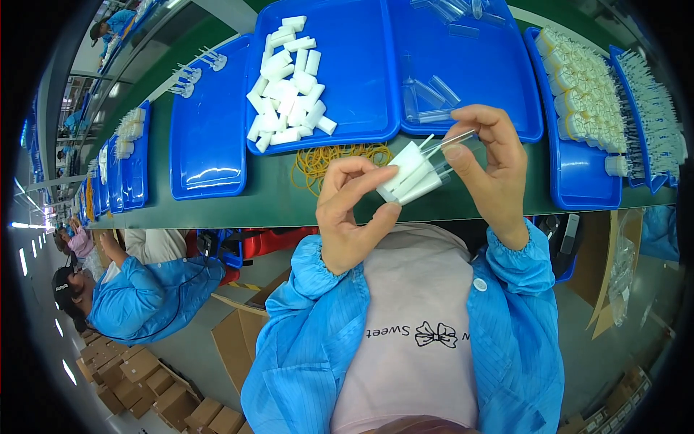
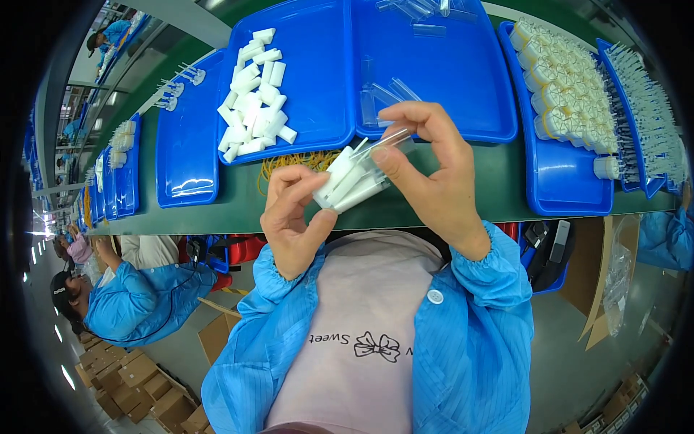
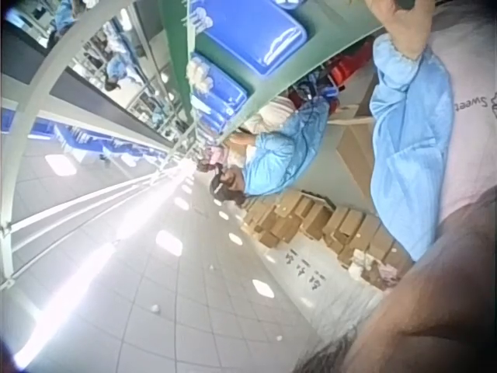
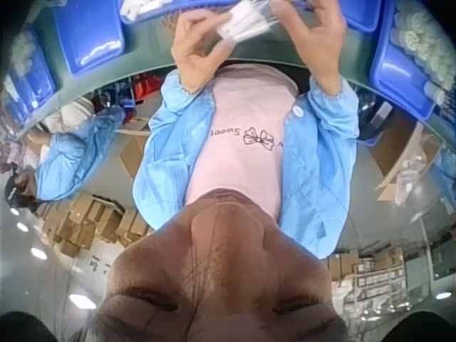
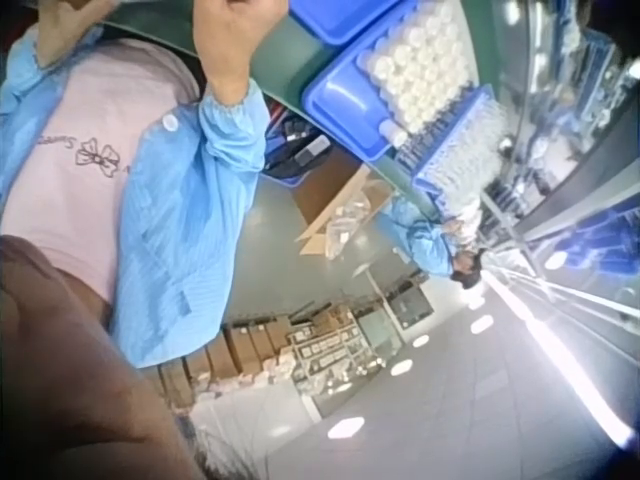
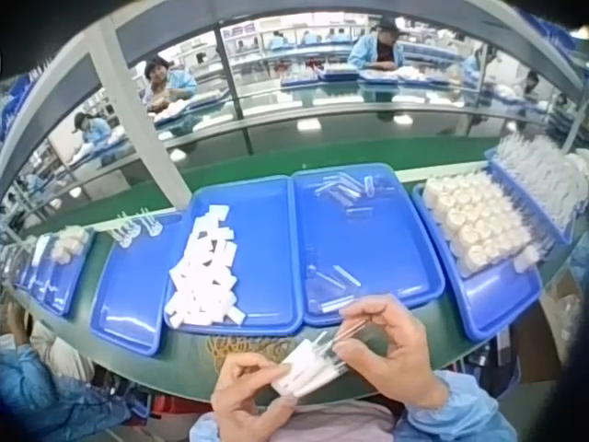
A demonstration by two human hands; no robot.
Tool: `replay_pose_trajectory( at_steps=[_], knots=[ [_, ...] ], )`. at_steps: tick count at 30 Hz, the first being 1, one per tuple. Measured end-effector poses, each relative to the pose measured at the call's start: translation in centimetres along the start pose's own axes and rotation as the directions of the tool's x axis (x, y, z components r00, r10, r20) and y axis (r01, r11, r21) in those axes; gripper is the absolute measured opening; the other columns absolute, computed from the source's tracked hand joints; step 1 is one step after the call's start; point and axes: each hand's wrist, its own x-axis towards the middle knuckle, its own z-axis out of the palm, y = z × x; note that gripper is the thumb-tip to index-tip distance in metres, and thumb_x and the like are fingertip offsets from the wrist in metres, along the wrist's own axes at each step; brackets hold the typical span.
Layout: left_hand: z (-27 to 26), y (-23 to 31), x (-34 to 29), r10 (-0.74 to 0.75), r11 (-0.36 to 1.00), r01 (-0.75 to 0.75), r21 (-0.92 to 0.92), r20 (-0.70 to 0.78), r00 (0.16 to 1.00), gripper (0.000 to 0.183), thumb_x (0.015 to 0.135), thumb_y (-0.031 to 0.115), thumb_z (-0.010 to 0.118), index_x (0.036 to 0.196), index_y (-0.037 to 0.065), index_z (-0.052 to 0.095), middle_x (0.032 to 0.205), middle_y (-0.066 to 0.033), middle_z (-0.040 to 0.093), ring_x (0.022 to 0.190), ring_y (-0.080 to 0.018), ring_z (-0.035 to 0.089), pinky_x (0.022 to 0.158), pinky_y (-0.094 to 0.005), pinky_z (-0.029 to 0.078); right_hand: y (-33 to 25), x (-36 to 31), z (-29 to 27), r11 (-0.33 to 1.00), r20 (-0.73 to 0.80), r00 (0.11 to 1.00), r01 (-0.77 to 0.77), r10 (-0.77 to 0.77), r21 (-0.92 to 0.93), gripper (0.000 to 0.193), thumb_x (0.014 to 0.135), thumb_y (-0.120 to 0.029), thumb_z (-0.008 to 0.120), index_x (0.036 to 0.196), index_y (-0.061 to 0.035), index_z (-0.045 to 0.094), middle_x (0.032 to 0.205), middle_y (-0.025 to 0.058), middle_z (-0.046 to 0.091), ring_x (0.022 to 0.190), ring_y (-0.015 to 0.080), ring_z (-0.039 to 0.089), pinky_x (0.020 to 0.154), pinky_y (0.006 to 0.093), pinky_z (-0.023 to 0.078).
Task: The person assembles components by inserting foam pieces and plastic sleeves into plastic holders by hand, secures bundles of the assembled holders with rubber bands, and places the finished bundles onto a tray.
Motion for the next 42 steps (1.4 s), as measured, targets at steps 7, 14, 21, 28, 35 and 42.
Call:
replay_pose_trajectory(
  at_steps=[7,14,21,28,35,42],
  knots=[
    [-0.6,-0.6,0.5,0.022,0.999,-0.024,0.024,0.101,0.995,0.038,0.069,-0.006,0.06,0.107,-0.002,0.064,0.109,-0.0095,0.045,0.099,-0.0173,0.049,0.086,-0.0297,0.044,0.3,0.3,-0.2,0.99,0.042,0.995,-0.097,0.093,0.102,0.033,0.079,-0.006,0.069,0.108,-0.0013,0.055,0.091,0.0052,0.06,0.087,0.0111,0.057,0.08,0.024,0.044],
    [-0.2,-0.2,0.6,-0.07,0.992,0.077,-0.097,0.076,0.995,0.038,0.069,-0.006,0.063,0.106,0.001,0.066,0.105,-0.0086,0.048,0.094,-0.0167,0.052,0.083,-0.0271,0.045,0.4,0.1,0.0,0.961,0.066,0.983,-0.183,0.173,0.208,0.032,0.08,-0.008,0.07,0.107,-0.001,0.055,0.096,0.0054,0.06,0.086,0.0112,0.057,0.08,0.0241,0.045],
    [0.1,-0.5,0.8,-0.106,0.992,0.111,-0.063,0.076,0.991,0.038,0.069,-0.005,0.062,0.107,0.002,0.067,0.105,-0.0087,0.049,0.093,-0.0161,0.053,0.081,-0.0272,0.046,0.5,0.2,-0.6,1.0,0.027,1.0,0.015,-0.014,-0.012,0.03,0.077,-0.006,0.071,0.102,-0.0003,0.056,0.096,0.0064,0.06,0.085,0.013,0.058,0.078,0.0258,0.047],
    [0.2,-0.5,1.3,-0.072,0.996,0.076,-0.036,0.099,0.992,0.038,0.069,-0.004,0.063,0.107,0.002,0.067,0.103,-0.0083,0.05,0.09,-0.0156,0.053,0.078,-0.0262,0.046,0.2,-0.1,-0.6,0.987,-0.021,0.989,0.143,-0.144,-0.067,0.032,0.073,0.001,0.072,0.101,0.0006,0.056,0.094,0.0089,0.06,0.081,0.0152,0.061,0.075,0.0273,0.049],
    [0.4,0.2,0.9,0.111,0.981,-0.122,0.152,0.077,0.991,0.034,0.074,-0.004,0.059,0.108,-0.001,0.064,0.104,-0.0117,0.05,0.092,-0.0182,0.053,0.079,-0.0261,0.044,0.5,-0.3,-0.6,0.994,0.043,0.999,-0.017,0.013,0.108,0.031,0.077,-0.001,0.07,0.102,0.0004,0.053,0.091,0.0083,0.06,0.084,0.0136,0.059,0.077,0.0266,0.047],
    [1.0,1.0,1.2,0.144,0.952,-0.159,0.262,0.073,0.987,0.038,0.069,-0.002,0.065,0.104,0.012,0.071,0.095,-0.0097,0.054,0.075,-0.0186,0.061,0.065,-0.0283,0.053,0.6,-0.4,-0.6,0.987,0.034,0.997,-0.069,0.065,0.146,0.03,0.078,-0.002,0.07,0.102,-0.0001,0.052,0.089,0.0067,0.06,0.084,0.013,0.058,0.078,0.0256,0.046]
  ],
)
